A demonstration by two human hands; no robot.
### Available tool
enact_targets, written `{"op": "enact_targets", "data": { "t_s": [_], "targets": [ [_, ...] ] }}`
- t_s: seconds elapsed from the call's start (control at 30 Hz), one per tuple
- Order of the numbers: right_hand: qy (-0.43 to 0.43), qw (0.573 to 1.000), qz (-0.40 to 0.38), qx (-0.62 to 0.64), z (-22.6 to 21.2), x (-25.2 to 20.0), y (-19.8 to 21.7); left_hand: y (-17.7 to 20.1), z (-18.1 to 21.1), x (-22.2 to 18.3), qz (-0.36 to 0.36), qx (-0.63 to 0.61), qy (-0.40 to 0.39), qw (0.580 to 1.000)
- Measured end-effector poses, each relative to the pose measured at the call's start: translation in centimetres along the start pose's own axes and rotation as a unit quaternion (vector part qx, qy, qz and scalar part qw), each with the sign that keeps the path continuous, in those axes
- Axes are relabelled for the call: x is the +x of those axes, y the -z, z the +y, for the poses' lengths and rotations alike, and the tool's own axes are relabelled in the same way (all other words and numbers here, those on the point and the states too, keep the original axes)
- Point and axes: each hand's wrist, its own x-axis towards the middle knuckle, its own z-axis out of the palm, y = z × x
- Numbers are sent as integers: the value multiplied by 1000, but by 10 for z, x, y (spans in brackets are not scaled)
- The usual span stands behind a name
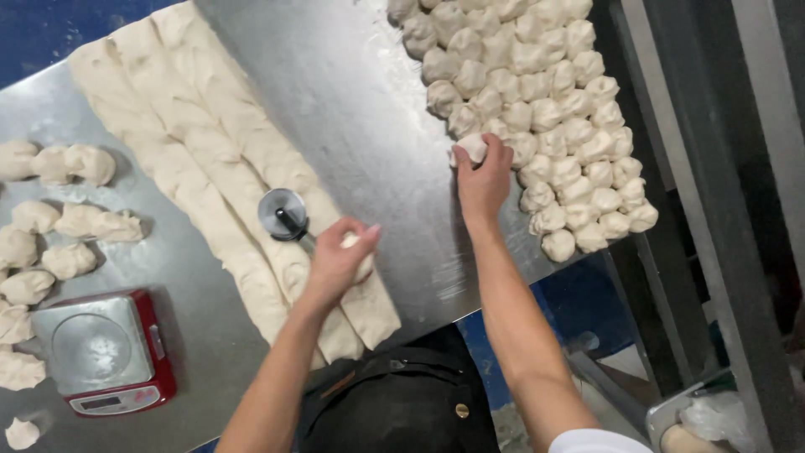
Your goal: Portion and weigh small balls of dough from a long strip of dough on a metal work surface using a digital scale.
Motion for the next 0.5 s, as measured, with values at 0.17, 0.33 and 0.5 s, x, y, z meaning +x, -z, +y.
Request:
{"op": "enact_targets", "data": {
  "t_s": [0.17, 0.33, 0.5],
  "targets": [
    [-86, 968, -167, 165, -6, -27, 57, -102, -12, 66, 26, 161, -93, 982],
    [-175, 961, -131, 172, 14, -26, 78, -130, -3, 75, -126, 1, 0, 992],
    [-135, 986, -87, 54, 27, 2, 55, -66, -9, 66, -13, 100, -52, 993]
  ]
}}
